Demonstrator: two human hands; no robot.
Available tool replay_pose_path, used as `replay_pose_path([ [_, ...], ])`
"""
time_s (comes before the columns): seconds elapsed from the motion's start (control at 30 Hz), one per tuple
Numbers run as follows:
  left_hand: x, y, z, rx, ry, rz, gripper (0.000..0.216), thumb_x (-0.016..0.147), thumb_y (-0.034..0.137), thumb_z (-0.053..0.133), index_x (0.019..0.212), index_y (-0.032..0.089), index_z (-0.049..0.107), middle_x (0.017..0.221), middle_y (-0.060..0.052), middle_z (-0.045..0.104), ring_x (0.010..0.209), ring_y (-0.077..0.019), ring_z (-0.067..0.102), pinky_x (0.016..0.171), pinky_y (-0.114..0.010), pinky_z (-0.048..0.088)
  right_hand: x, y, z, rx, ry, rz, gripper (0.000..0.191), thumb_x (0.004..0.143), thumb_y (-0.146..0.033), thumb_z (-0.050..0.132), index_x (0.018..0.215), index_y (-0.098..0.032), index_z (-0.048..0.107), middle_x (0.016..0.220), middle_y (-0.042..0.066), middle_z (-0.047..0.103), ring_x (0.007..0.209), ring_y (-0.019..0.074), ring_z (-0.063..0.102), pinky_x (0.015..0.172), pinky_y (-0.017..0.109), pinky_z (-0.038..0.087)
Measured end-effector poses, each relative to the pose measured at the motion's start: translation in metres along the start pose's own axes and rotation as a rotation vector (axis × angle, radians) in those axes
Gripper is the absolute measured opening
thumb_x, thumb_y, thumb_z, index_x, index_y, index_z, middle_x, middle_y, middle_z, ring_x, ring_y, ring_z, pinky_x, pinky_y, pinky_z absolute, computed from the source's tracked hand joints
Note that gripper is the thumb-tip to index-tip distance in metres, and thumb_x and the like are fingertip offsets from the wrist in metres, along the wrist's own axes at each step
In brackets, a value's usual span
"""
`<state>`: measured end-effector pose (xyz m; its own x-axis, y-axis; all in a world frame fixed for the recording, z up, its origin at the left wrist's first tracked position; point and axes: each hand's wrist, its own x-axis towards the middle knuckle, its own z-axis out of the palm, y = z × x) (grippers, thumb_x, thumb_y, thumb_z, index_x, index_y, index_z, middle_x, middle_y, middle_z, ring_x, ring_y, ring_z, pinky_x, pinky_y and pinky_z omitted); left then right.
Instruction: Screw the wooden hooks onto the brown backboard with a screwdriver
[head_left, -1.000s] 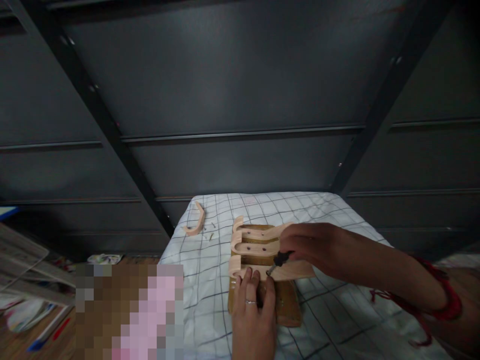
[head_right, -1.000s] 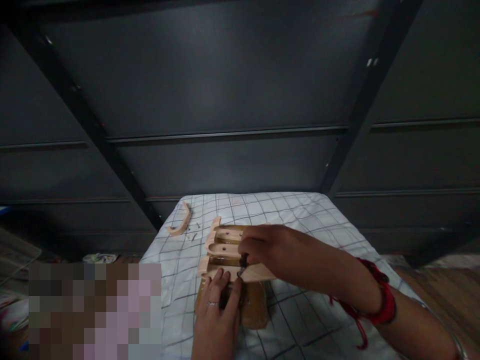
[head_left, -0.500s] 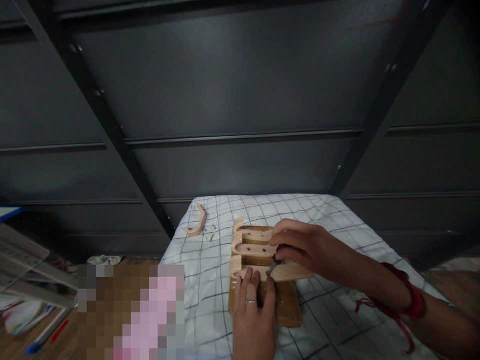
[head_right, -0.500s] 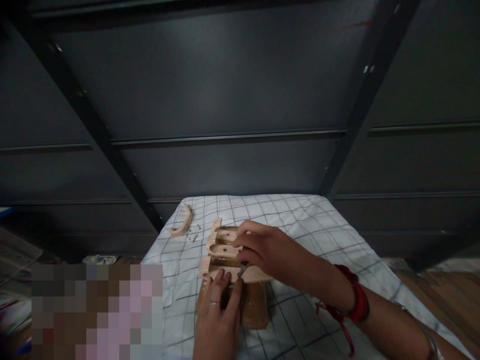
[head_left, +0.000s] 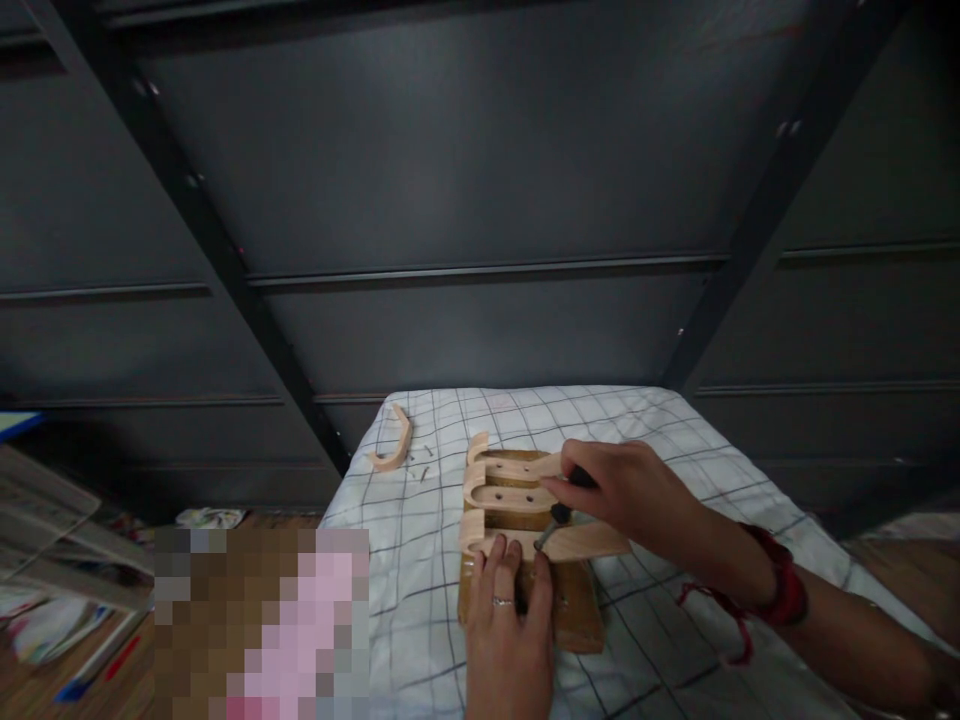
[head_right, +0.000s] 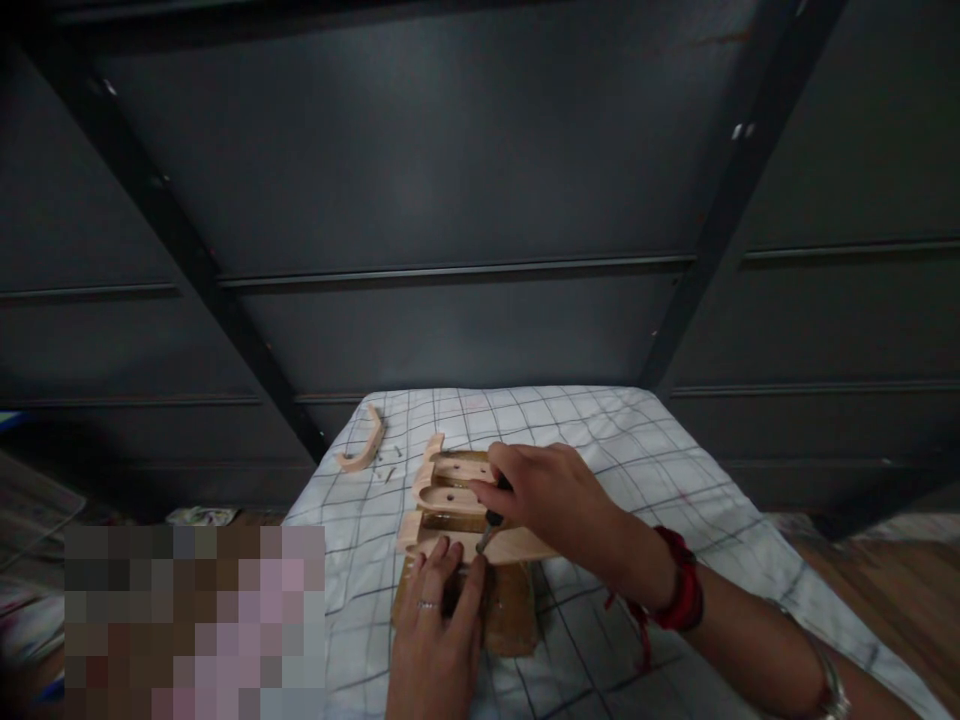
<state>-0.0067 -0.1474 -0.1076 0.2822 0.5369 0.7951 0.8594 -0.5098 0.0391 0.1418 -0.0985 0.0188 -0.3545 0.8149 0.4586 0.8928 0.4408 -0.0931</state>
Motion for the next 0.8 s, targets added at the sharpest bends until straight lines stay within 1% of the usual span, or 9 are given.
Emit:
replay_pose_path([
  [0.1, 0.000, 0.000, 0.000, 0.003, -0.004, -0.003, 0.029, 0.079, 0.010, 0.040, 0.101, 0.020, 0.056, 0.106, -0.010, 0.051, 0.103, -0.0252, 0.049, 0.080, -0.043, 0.048, -0.004, -0.001, 0.008, -0.163, 0.157, -0.032, 0.037, 0.084, -0.036, 0.040, 0.054, -0.018, 0.050, 0.041, -0.001, 0.049, 0.037, 0.0113, 0.044, 0.041, 0.025, 0.025],
  [0.17, 0.000, -0.001, 0.001, 0.001, -0.008, 0.001, 0.028, 0.079, 0.010, 0.040, 0.100, 0.020, 0.056, 0.105, -0.010, 0.051, 0.103, -0.0252, 0.049, 0.081, -0.043, 0.047, -0.006, -0.001, 0.010, -0.154, 0.148, -0.061, 0.036, 0.085, -0.034, 0.039, 0.056, -0.017, 0.051, 0.046, 0.000, 0.050, 0.040, 0.0115, 0.046, 0.042, 0.025, 0.027],
  [0.27, 0.000, -0.001, 0.001, -0.004, -0.009, 0.003, 0.029, 0.079, 0.010, 0.039, 0.100, 0.019, 0.056, 0.105, -0.010, 0.051, 0.103, -0.0250, 0.049, 0.081, -0.043, 0.047, -0.007, 0.000, 0.006, 0.015, -0.041, -0.069, 0.026, 0.086, -0.027, 0.039, 0.066, -0.017, 0.053, 0.070, 0.004, 0.057, 0.054, 0.0117, 0.052, 0.048, 0.023, 0.037],
  [0.37, 0.000, -0.001, 0.000, 0.000, -0.006, 0.008, 0.028, 0.080, 0.011, 0.039, 0.100, 0.020, 0.056, 0.106, -0.010, 0.050, 0.103, -0.0250, 0.049, 0.080, -0.042, 0.048, -0.008, 0.004, -0.007, 0.282, -0.243, -0.114, 0.013, 0.085, -0.018, 0.037, 0.088, -0.017, 0.050, 0.094, 0.007, 0.053, 0.074, 0.0134, 0.055, 0.065, 0.025, 0.044],
  [0.43, 0.000, -0.001, 0.000, -0.001, -0.001, 0.011, 0.027, 0.081, 0.012, 0.040, 0.100, 0.019, 0.056, 0.106, -0.010, 0.050, 0.102, -0.0251, 0.049, 0.080, -0.042, 0.048, -0.009, 0.007, -0.018, 0.438, -0.363, -0.202, 0.018, 0.084, -0.012, 0.035, 0.099, -0.017, 0.043, 0.100, 0.008, 0.051, 0.084, 0.0132, 0.053, 0.073, 0.026, 0.044],
  [0.5, 0.001, -0.001, 0.000, -0.003, 0.000, 0.004, 0.026, 0.080, 0.012, 0.041, 0.100, 0.019, 0.056, 0.106, -0.010, 0.050, 0.102, -0.0250, 0.049, 0.081, -0.042, 0.047, -0.009, 0.008, -0.027, 0.487, -0.429, -0.206, 0.022, 0.082, -0.009, 0.036, 0.100, -0.018, 0.042, 0.103, 0.007, 0.052, 0.089, 0.0137, 0.053, 0.077, 0.026, 0.043],
  [0.57, 0.001, 0.000, 0.000, -0.002, 0.002, -0.006, 0.027, 0.079, 0.010, 0.041, 0.100, 0.019, 0.056, 0.106, -0.009, 0.050, 0.102, -0.0249, 0.048, 0.081, -0.042, 0.047, -0.008, 0.008, -0.032, 0.457, -0.423, -0.168, 0.020, 0.079, -0.006, 0.039, 0.092, -0.019, 0.046, 0.097, 0.005, 0.056, 0.086, 0.0141, 0.054, 0.075, 0.025, 0.042],
  [0.67, 0.001, 0.000, 0.000, 0.004, 0.006, 0.001, 0.029, 0.079, 0.009, 0.039, 0.100, 0.019, 0.055, 0.107, -0.010, 0.049, 0.102, -0.0249, 0.048, 0.080, -0.042, 0.048, -0.006, 0.005, -0.029, 0.383, -0.344, -0.158, 0.014, 0.076, -0.007, 0.044, 0.078, -0.020, 0.048, 0.080, 0.000, 0.059, 0.071, 0.0118, 0.054, 0.063, 0.022, 0.040],
  [0.8, 0.001, 0.000, 0.000, 0.002, 0.002, 0.006, 0.028, 0.081, 0.011, 0.037, 0.101, 0.019, 0.055, 0.107, -0.010, 0.048, 0.104, -0.0255, 0.047, 0.080, -0.042, 0.048, -0.006, -0.002, -0.013, 0.313, -0.149, -0.145, 0.005, 0.074, -0.021, 0.052, 0.072, -0.019, 0.049, 0.062, -0.004, 0.056, 0.051, 0.0086, 0.050, 0.048, 0.019, 0.034],
])
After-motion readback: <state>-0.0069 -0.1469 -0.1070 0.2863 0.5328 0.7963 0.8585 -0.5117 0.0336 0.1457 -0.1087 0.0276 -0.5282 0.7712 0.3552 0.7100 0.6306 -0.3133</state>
